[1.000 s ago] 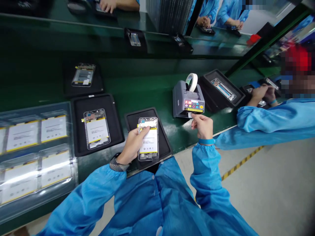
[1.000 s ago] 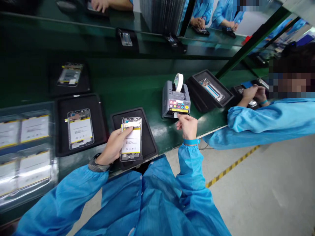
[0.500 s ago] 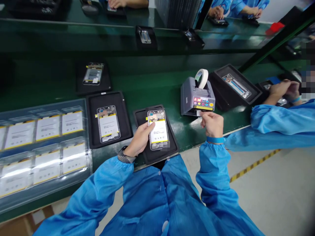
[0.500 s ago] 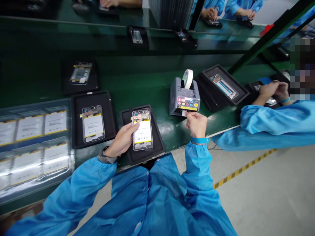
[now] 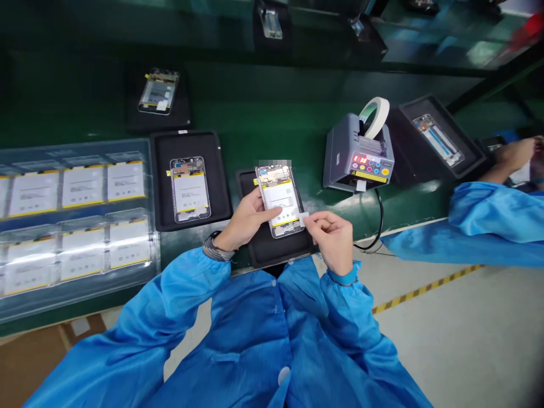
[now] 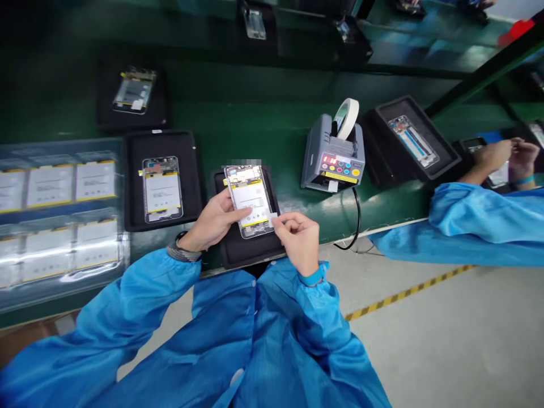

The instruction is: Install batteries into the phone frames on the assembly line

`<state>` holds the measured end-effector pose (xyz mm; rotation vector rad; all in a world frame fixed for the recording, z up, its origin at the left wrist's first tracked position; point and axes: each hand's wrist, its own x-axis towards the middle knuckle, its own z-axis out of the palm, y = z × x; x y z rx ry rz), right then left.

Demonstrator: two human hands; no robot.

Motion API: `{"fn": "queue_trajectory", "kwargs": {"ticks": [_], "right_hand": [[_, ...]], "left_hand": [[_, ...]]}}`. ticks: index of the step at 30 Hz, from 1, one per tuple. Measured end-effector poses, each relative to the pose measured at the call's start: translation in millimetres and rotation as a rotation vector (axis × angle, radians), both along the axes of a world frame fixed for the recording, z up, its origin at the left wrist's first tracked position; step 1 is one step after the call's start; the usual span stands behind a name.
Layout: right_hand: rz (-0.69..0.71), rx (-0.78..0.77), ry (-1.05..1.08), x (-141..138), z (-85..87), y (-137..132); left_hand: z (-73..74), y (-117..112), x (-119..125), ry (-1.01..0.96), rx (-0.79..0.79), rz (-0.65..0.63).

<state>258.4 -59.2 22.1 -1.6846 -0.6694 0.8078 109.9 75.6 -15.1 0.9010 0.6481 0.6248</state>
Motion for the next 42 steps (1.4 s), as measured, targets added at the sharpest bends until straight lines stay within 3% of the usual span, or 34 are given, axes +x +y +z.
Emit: {"fn": "queue_trajectory", "kwargs": {"ticks": [6, 26, 36, 42], "right_hand": [[0.005, 0.014, -0.053, -12, -12.2, 9], [-0.021, 0.034, -0.138, -20, -12.4, 12], [-0.014, -0.008, -0.202, -10, -17.6, 7], [0.014, 0.106, 0.0, -3, -16.1, 11]], "left_hand": [[-0.7, -1, 0, 0.017, 0.047, 0.001], [-2.0, 0, 1, 0.007, 0.095, 0.012], [-11.0, 1, -1, -0.022, 0.114, -0.01], [-4.9, 2, -3, -0.036, 0.099, -0.048]]}}
